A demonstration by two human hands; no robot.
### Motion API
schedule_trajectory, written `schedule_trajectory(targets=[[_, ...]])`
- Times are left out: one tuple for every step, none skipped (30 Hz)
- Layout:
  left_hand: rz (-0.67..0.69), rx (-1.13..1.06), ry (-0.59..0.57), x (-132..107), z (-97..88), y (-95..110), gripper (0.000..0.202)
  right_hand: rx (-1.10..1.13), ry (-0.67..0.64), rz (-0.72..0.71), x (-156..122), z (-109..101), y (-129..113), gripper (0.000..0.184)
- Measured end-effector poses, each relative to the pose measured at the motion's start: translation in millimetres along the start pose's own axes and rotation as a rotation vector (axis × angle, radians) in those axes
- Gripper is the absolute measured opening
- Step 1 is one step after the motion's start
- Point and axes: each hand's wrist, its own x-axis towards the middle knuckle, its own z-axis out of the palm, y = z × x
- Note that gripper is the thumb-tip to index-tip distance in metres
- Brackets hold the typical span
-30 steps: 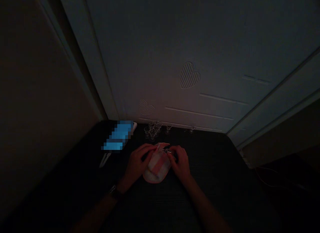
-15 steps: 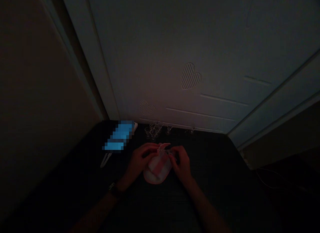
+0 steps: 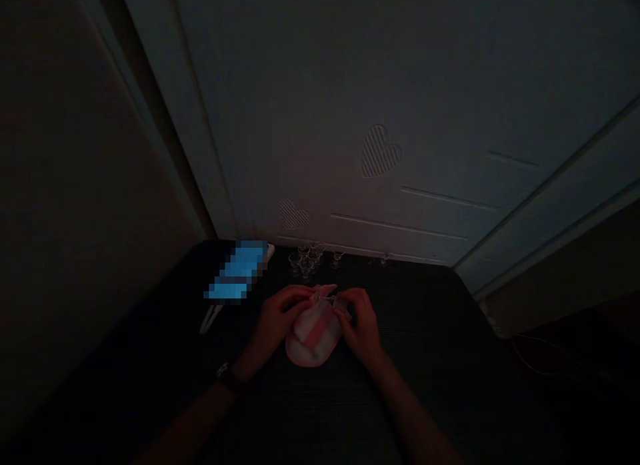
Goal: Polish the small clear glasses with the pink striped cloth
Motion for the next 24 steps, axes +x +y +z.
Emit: schedule_trajectory(targets=[[0.01,0.007,0.01,0.6,-1.2,0.6,0.013,-0.009,-0.014,-0.006,-0.5,0.3,0.4,0.019],[0.021,0.012,0.021,1.2,-2.5,1.2,0.012,-0.021,-0.031,-0.016,-1.0,0.6,0.7,0.019],[0.028,0.015,0.034,1.9,-3.6,1.8,0.012,-0.034,-0.047,-0.027,-1.6,0.9,0.7,0.019],[0.027,0.017,0.044,2.5,-4.6,2.3,0.011,-0.046,-0.063,-0.036,-2.1,1.3,0.6,0.019],[0.019,0.017,0.053,3.1,-5.2,2.6,0.011,-0.056,-0.076,-0.042,-2.5,1.5,0.2,0.019],[0.005,0.014,0.056,3.4,-5.5,2.7,0.011,-0.063,-0.083,-0.042,-2.8,1.6,-0.2,0.02],[-0.01,0.006,0.057,3.6,-5.4,2.5,0.011,-0.067,-0.081,-0.036,-2.9,1.6,-0.7,0.02],[-0.026,-0.003,0.054,3.6,-5.0,2.1,0.012,-0.068,-0.07,-0.03,-2.9,1.4,-1.2,0.02],[-0.039,-0.012,0.051,3.5,-4.4,1.5,0.013,-0.068,-0.058,-0.024,-2.7,1.2,-1.4,0.019],[-0.044,-0.02,0.045,3.3,-3.8,0.7,0.013,-0.065,-0.045,-0.018,-2.5,0.9,-1.5,0.02],[-0.043,-0.022,0.036,3.0,-3.3,0.0,0.014,-0.06,-0.03,-0.012,-2.3,0.7,-1.3,0.02],[-0.041,-0.02,0.027,2.7,-2.9,-0.7,0.014,-0.054,-0.016,-0.009,-2.2,0.6,-0.9,0.02],[-0.036,-0.014,0.019,2.5,-2.8,-1.1,0.014,-0.048,-0.004,-0.006,-2.1,0.6,-0.4,0.02],[-0.03,-0.006,0.01,2.2,-2.9,-1.4,0.015,-0.043,0.005,-0.005,-2.1,0.5,0.2,0.021],[-0.024,0.002,0.002,2.0,-3.1,-1.3,0.015,-0.038,0.013,-0.005,-2.3,0.5,0.8,0.021],[-0.025,0.006,-0.005,1.9,-3.4,-1.1,0.015,-0.033,0.02,-0.009,-2.6,0.5,1.2,0.022],[-0.03,0.004,-0.012,1.7,-3.6,-0.7,0.016,-0.029,0.023,-0.016,-2.9,0.3,1.4,0.022],[-0.038,-0.006,-0.023,1.5,-3.6,-0.1,0.017,-0.025,0.024,-0.023,-3.2,0.0,1.3,0.023],[-0.049,-0.023,-0.034,1.2,-3.4,0.6,0.018,-0.021,0.027,-0.029,-3.5,-0.4,1.0,0.023],[-0.06,-0.046,-0.044,0.9,-3.0,1.4,0.02,-0.017,0.028,-0.035,-3.8,-0.9,0.5,0.023],[-0.07,-0.073,-0.051,0.6,-2.5,2.3,0.023,-0.013,0.027,-0.04,-3.9,-1.4,-0.1,0.022],[-0.079,-0.095,-0.061,0.3,-1.9,3.1,0.025,-0.008,0.026,-0.042,-3.9,-1.8,-0.8,0.023],[-0.085,-0.11,-0.069,0.1,-1.4,3.8,0.026,-0.001,0.024,-0.043,-3.8,-2.1,-1.4,0.023],[-0.089,-0.119,-0.075,0.1,-1.0,4.4,0.027,0.005,0.025,-0.044,-3.6,-2.4,-2.0,0.023]])
